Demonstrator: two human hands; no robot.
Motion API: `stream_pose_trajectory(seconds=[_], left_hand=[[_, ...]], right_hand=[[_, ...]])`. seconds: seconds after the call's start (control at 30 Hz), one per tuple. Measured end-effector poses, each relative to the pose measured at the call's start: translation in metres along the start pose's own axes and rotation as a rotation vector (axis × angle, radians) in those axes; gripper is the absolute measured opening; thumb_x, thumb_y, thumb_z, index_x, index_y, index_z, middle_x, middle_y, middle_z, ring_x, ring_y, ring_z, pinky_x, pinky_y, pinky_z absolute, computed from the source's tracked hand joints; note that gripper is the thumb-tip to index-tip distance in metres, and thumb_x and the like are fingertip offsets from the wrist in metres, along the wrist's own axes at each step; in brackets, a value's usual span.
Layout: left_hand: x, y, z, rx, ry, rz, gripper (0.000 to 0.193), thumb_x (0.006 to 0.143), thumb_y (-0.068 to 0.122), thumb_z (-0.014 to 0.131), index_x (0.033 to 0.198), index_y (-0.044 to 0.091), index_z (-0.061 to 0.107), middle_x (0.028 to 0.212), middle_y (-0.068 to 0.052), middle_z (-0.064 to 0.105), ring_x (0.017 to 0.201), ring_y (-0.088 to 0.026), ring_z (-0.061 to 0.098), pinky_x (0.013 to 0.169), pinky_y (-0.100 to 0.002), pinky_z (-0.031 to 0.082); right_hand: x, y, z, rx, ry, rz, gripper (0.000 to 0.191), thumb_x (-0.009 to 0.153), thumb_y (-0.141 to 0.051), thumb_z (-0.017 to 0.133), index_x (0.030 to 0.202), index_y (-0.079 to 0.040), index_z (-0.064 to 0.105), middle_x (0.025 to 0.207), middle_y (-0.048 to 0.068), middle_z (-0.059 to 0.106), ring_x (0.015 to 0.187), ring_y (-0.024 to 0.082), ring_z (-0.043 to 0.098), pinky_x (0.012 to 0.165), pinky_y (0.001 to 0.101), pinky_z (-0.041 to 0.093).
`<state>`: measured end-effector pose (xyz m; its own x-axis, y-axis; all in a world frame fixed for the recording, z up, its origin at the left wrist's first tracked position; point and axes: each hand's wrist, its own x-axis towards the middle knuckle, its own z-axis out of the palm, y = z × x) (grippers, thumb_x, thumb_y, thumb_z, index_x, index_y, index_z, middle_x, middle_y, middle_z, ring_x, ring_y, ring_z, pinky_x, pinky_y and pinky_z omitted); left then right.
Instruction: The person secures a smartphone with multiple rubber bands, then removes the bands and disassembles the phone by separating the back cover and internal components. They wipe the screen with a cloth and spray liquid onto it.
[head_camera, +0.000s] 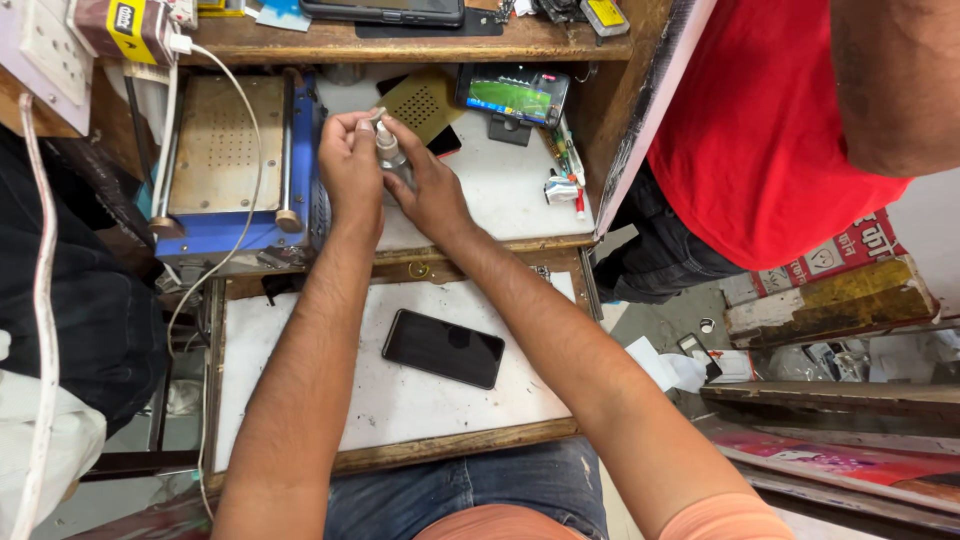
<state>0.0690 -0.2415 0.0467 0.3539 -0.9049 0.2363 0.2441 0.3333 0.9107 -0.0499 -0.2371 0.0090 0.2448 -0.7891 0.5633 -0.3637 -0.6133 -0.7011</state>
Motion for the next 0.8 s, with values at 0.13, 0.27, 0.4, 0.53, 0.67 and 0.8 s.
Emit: stream_pose_trajectory(seconds=[0.13,0.27,0.4,0.53,0.67,0.8], left_hand=[[-0.010,-0.005,0.002,0.011,0.032,-0.007,0.012,0.107,0.009,0.050,0.113,0.002,0.059,0.109,-0.007,0.070,0.089,-0.008,0.066,0.071,-0.023,0.054],[-0.013,-0.006,0.006,-0.004,0.049,0.079,0.012,0.108,0.007,0.048,0.114,0.002,0.057,0.118,-0.009,0.071,0.100,-0.011,0.068,0.083,-0.025,0.056],[-0.013,-0.009,0.006,0.003,0.069,0.070,0.012,0.110,0.009,0.047,0.116,0.002,0.056,0.114,-0.012,0.069,0.098,-0.012,0.067,0.084,-0.026,0.057],[-0.014,-0.008,0.002,-0.009,0.049,0.045,0.012,0.108,0.009,0.047,0.115,0.002,0.055,0.114,-0.011,0.069,0.100,-0.013,0.068,0.085,-0.026,0.057],[-0.013,0.003,-0.004,0.001,0.026,0.046,0.012,0.108,0.009,0.047,0.115,0.001,0.054,0.115,-0.012,0.069,0.107,-0.016,0.071,0.090,-0.027,0.059],[-0.041,0.020,-0.025,-0.002,0.016,0.110,0.014,0.106,0.007,0.054,0.117,-0.001,0.054,0.112,-0.015,0.071,0.106,-0.020,0.072,0.094,-0.029,0.058]], right_hand=[[-0.005,0.006,0.000,0.015,0.035,-0.033,0.071,0.094,-0.012,0.077,0.153,-0.027,0.040,0.149,0.010,0.060,0.132,0.033,0.065,0.106,0.0392,0.058],[-0.003,0.001,-0.003,-0.007,0.009,-0.012,0.070,0.094,-0.015,0.077,0.152,-0.027,0.041,0.148,0.010,0.060,0.130,0.033,0.065,0.105,0.0396,0.057],[-0.001,-0.001,-0.005,-0.017,-0.044,0.044,0.071,0.094,-0.019,0.076,0.153,-0.027,0.039,0.146,0.009,0.061,0.125,0.032,0.067,0.101,0.0390,0.059],[-0.004,0.001,-0.004,0.013,-0.014,0.013,0.068,0.095,-0.020,0.076,0.152,-0.028,0.040,0.147,0.009,0.062,0.126,0.032,0.068,0.101,0.0396,0.059],[-0.001,-0.001,-0.006,0.012,-0.017,-0.009,0.072,0.096,-0.023,0.077,0.154,-0.027,0.035,0.148,0.011,0.060,0.127,0.033,0.066,0.101,0.0405,0.057],[0.004,-0.017,-0.015,-0.016,-0.067,-0.020,0.076,0.096,-0.022,0.076,0.158,-0.026,0.031,0.149,0.014,0.057,0.132,0.036,0.062,0.104,0.0416,0.055]])
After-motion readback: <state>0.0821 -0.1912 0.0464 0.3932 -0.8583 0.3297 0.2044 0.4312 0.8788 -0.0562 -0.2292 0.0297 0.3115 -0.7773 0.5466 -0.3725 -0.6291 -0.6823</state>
